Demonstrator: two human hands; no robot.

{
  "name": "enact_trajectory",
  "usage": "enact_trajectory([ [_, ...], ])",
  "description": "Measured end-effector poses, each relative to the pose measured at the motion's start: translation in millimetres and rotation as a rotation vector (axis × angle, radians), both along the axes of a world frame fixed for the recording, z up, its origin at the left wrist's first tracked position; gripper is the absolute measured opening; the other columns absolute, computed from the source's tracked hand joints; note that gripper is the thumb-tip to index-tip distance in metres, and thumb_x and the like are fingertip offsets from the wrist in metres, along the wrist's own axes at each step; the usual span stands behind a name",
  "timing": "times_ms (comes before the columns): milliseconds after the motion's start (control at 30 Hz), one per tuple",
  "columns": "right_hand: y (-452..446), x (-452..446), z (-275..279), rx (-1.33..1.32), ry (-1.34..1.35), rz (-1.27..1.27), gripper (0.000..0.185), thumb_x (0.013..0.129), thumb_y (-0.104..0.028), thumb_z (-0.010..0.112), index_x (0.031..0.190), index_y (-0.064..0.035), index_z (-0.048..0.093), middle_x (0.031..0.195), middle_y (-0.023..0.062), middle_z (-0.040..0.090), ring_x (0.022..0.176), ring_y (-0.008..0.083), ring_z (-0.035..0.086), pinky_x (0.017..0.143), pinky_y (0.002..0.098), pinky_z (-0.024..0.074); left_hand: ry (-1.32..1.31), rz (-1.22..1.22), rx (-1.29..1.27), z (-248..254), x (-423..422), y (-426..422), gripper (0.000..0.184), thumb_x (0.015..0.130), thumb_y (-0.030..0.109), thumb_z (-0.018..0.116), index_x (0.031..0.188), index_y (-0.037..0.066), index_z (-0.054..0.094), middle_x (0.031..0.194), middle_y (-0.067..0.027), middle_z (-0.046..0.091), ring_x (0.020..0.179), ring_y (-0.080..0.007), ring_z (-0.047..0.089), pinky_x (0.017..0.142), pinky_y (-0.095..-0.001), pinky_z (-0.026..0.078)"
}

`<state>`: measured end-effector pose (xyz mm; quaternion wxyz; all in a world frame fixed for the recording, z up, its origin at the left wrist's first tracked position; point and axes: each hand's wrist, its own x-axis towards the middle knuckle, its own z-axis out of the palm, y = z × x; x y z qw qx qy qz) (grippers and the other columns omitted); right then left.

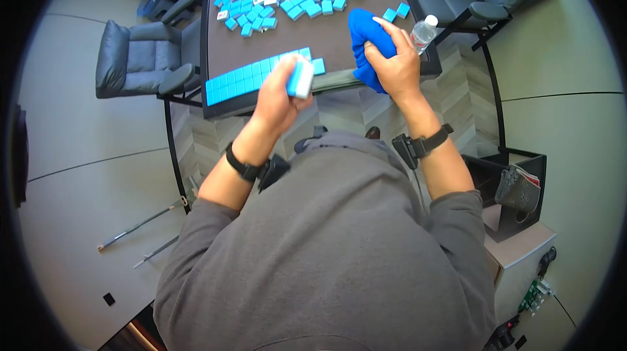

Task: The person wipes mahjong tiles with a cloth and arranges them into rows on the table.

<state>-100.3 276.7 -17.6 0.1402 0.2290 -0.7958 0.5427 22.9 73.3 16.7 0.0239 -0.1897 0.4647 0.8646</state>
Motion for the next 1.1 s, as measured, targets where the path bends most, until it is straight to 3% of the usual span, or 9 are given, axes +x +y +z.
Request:
enact_trajectory([
  [167, -28, 54, 59, -0.005, 0.065, 0.330, 0.050, 0.077, -0.006, 0.074, 0.125, -0.0077, 0.066, 0.110, 0.0131, 0.067, 0.097, 0.0255, 0.067, 0.086, 0.0355, 0.0537, -0.049, 0.018, 0.174, -24, -13, -9, 0.021, 0.106, 0.034, 0.047, 0.100, 0.014, 0.052, 0.074, -0.0013, 0.051, 0.049, -0.0107, 0.037, 0.047, -0.0285, 0.029],
  [300, -48, 74, 66, 0.104, 0.245, 0.411, 0.058, 0.066, -0.007, 0.078, 0.122, -0.0123, 0.068, 0.104, 0.0148, 0.065, 0.087, 0.0323, 0.066, 0.076, 0.0387, 0.0554, 0.170, -0.031, 0.156, -13, -6, -4, 0.020, 0.097, 0.022, 0.060, 0.111, 0.007, 0.062, 0.099, -0.0095, 0.069, 0.091, -0.0201, 0.069, 0.076, -0.0342, 0.058],
  [400, -52, 74, 66, 0.105, 0.297, 0.415, 0.061, 0.062, -0.007, 0.079, 0.121, -0.0136, 0.068, 0.102, 0.0142, 0.065, 0.084, 0.0324, 0.066, 0.073, 0.0394, 0.0555, 0.124, 0.033, 0.176, -1, 1, 5, 0.022, 0.098, 0.024, 0.059, 0.111, 0.006, 0.062, 0.100, -0.0099, 0.069, 0.090, -0.0216, 0.070, 0.078, -0.0357, 0.058],
  [433, -51, 72, 61, 0.077, 0.331, 0.391, 0.061, 0.062, -0.007, 0.079, 0.122, -0.0135, 0.068, 0.102, 0.0144, 0.065, 0.084, 0.0326, 0.066, 0.074, 0.0397, 0.0554, 0.083, 0.058, 0.139, 3, 1, 7, 0.020, 0.100, 0.026, 0.056, 0.109, 0.010, 0.062, 0.095, -0.0059, 0.067, 0.082, -0.0161, 0.066, 0.064, -0.0313, 0.054],
  [500, -53, 59, 48, 0.070, 0.355, 0.352, 0.056, 0.067, -0.007, 0.076, 0.122, -0.0121, 0.067, 0.102, 0.0144, 0.065, 0.086, 0.0328, 0.066, 0.075, 0.0399, 0.0550, 0.088, -0.220, 0.182, -14, 1, -25, 0.019, 0.103, 0.031, 0.052, 0.106, 0.015, 0.061, 0.085, -0.0008, 0.062, 0.065, -0.0090, 0.056, 0.049, -0.0257, 0.041],
  [533, -55, 43, 32, 0.092, 0.213, 0.282, 0.050, 0.075, -0.010, 0.073, 0.124, -0.0102, 0.066, 0.103, 0.0149, 0.066, 0.089, 0.0329, 0.067, 0.078, 0.0393, 0.0544, -0.015, -0.089, 0.079, -1, 2, -18, 0.020, 0.104, 0.034, 0.049, 0.102, 0.018, 0.060, 0.077, 0.0033, 0.055, 0.053, -0.0051, 0.042, 0.044, -0.0235, 0.027],
  [600, -54, 5, 3, 0.325, 0.016, 0.023, 0.044, 0.083, -0.017, 0.071, 0.126, -0.0089, 0.066, 0.109, 0.0157, 0.068, 0.098, 0.0305, 0.069, 0.084, 0.0384, 0.0545, 0.048, -0.237, -0.017, 10, 15, -26, 0.021, 0.104, 0.035, 0.048, 0.103, 0.017, 0.059, 0.076, 0.0036, 0.054, 0.051, -0.0057, 0.041, 0.044, -0.0239, 0.028],
  [667, -41, -3, -12, 0.175, 0.005, -0.017, 0.043, 0.083, -0.016, 0.071, 0.126, -0.0089, 0.067, 0.112, 0.0146, 0.069, 0.101, 0.0285, 0.070, 0.088, 0.0375, 0.0543, 0.113, -0.229, 0.055, 8, 19, -42, 0.022, 0.104, 0.037, 0.050, 0.107, 0.016, 0.058, 0.078, 0.0031, 0.054, 0.057, -0.0068, 0.043, 0.046, -0.0245, 0.029],
  [1100, -38, 27, 15, 0.138, -0.172, 0.227, 0.045, 0.083, -0.013, 0.070, 0.127, -0.0048, 0.065, 0.121, 0.0130, 0.068, 0.108, 0.0241, 0.067, 0.095, 0.0357, 0.0518, 0.037, 0.206, 0.279, -28, -2, -81, 0.028, 0.098, 0.037, 0.067, 0.105, 0.012, 0.056, 0.081, 0.0003, 0.056, 0.067, -0.0129, 0.051, 0.058, -0.0291, 0.041],
])
